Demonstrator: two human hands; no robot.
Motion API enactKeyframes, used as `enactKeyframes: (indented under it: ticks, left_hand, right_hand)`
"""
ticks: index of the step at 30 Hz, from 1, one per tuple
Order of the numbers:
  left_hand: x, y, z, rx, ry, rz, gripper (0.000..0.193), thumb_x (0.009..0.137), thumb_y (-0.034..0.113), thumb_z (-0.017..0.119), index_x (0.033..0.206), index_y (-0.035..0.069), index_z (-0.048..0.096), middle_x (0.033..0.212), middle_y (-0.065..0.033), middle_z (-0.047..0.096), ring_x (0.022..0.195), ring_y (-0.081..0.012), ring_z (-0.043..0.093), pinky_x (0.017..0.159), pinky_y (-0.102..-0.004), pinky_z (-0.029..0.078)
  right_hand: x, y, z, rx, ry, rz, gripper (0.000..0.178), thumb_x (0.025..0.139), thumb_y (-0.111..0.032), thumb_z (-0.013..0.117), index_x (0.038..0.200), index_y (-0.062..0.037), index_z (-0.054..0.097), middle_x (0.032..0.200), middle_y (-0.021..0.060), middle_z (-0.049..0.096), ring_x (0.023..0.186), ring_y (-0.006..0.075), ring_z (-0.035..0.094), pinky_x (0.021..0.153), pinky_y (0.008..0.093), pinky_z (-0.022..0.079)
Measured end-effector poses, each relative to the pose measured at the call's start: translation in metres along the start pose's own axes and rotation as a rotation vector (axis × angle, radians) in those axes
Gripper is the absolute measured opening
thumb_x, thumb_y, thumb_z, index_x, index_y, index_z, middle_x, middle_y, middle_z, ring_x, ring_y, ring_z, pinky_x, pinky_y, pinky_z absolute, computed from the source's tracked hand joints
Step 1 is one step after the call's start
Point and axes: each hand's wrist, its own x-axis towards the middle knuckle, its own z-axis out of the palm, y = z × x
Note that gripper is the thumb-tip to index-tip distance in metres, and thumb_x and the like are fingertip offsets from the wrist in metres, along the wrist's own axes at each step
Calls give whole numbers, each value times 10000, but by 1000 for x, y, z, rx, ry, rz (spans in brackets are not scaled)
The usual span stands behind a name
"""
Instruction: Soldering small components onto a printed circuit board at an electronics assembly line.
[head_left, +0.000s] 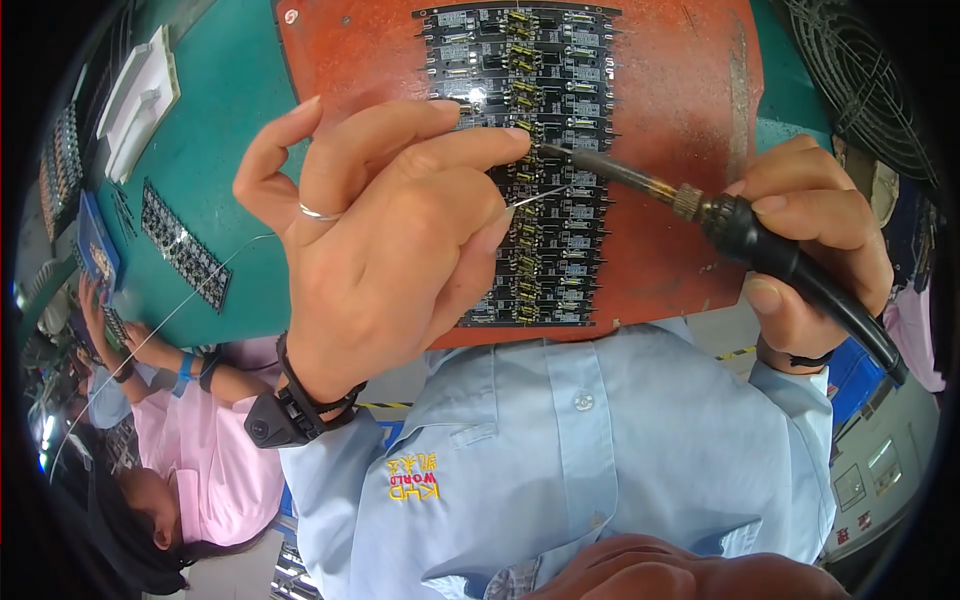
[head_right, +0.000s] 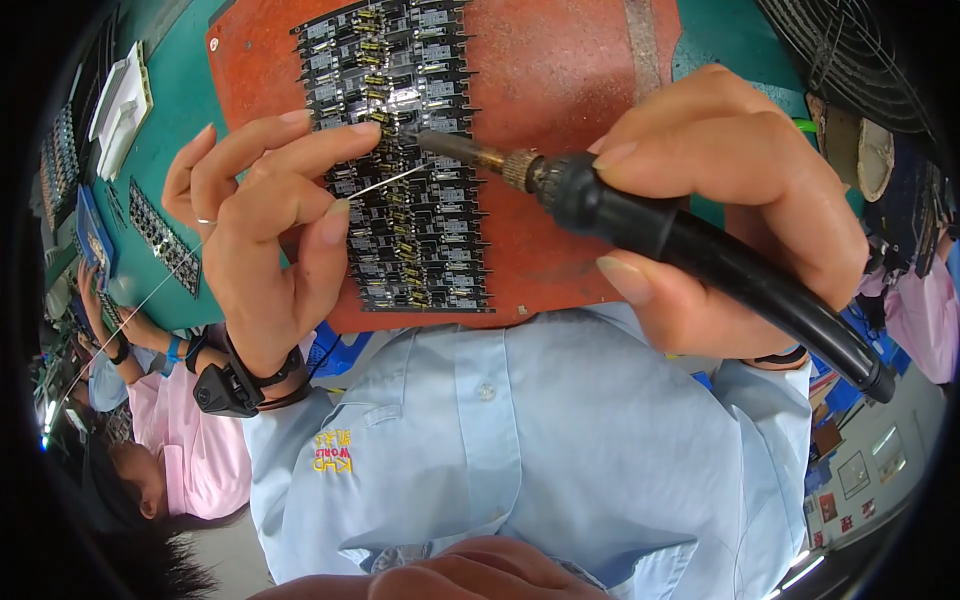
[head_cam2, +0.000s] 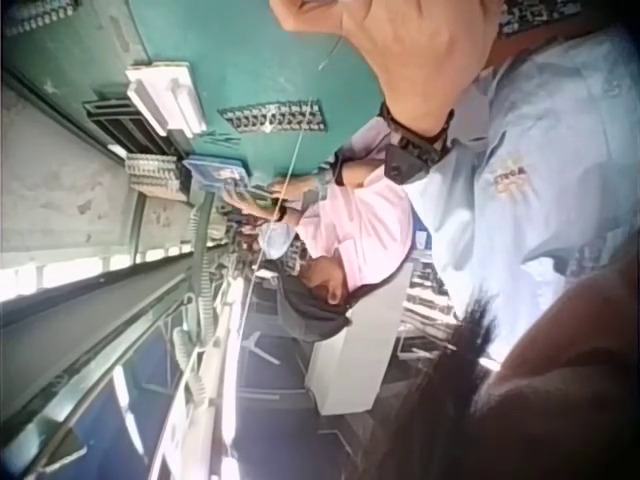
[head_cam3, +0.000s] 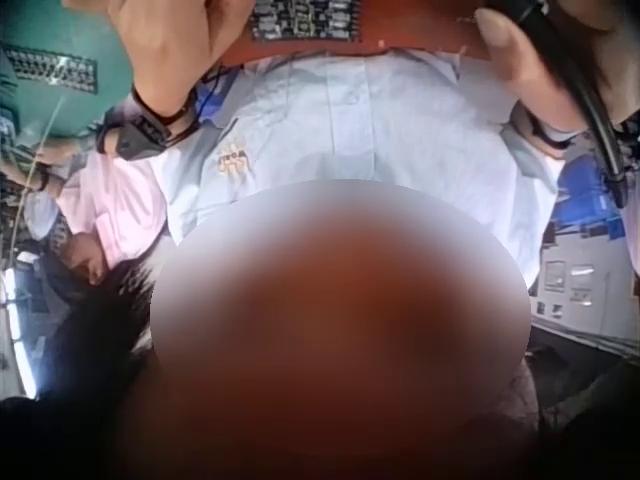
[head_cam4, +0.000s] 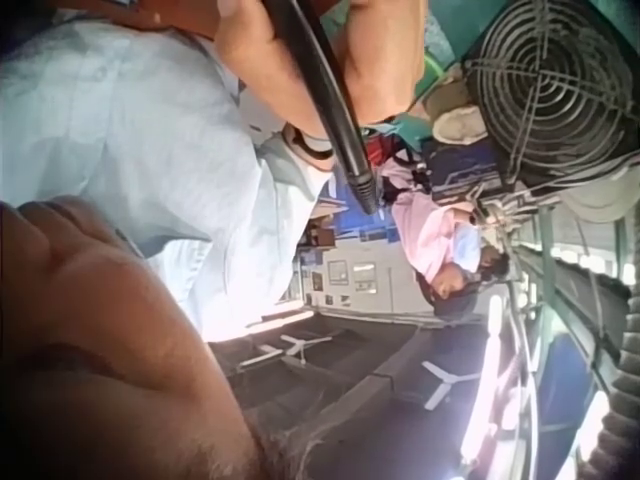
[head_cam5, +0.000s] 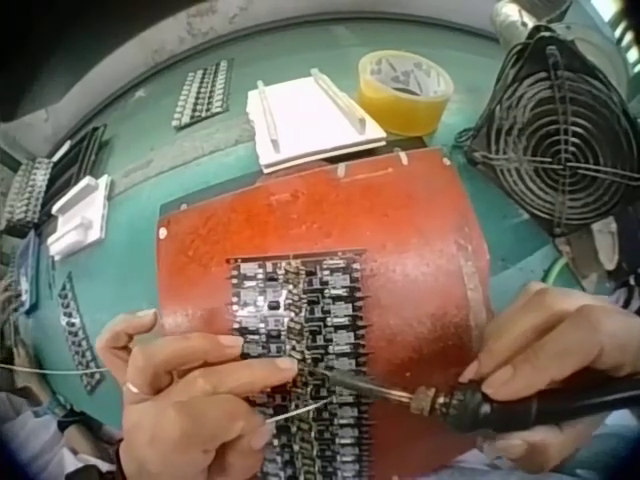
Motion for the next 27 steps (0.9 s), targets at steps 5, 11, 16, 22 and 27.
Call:
enactKeyframes:
  ticks: [5,11,16,22,27]
  left_hand:
    - [3,-1,-3,21,3,33,128,877,162,585,802,118,492,1039,-15,721,1109,-235,571,1054,-456,207]
    - [0,-1,-2,23,10,36,128,874,168,594,803,125,497,1037,-17,723,1123,-224,569,1069,-463,197]
    - [-1,-1,-6,12,7,23,144,874,182,602,781,132,504,1046,-16,721,1124,-218,567,1078,-468,194]
    - [-2,-1,-4,-32,21,0,207,874,204,610,710,135,506,1054,-14,719,1124,-214,563,1081,-466,192]
    - [-1,-1,-1,10,-16,21,188,881,207,607,740,133,506,1050,-9,719,1121,-215,563,1079,-467,192]
  right_hand:
    - [-3,-2,-6,15,52,17,416,791,-327,729,988,7,578,856,194,608,748,263,581,660,358,448]
    - [-5,-1,-4,9,76,22,423,792,-339,725,987,4,572,844,190,604,744,261,575,666,364,442]
    - [-4,-1,-4,20,75,17,424,789,-335,728,979,10,574,842,191,605,742,261,576,658,362,443]
    - [-2,-1,1,-10,46,-3,415,784,-316,737,971,20,581,850,197,611,743,260,580,646,350,446]
    - [0,2,4,2,33,-22,408,775,-286,748,979,28,586,857,202,613,746,260,584,650,344,454]
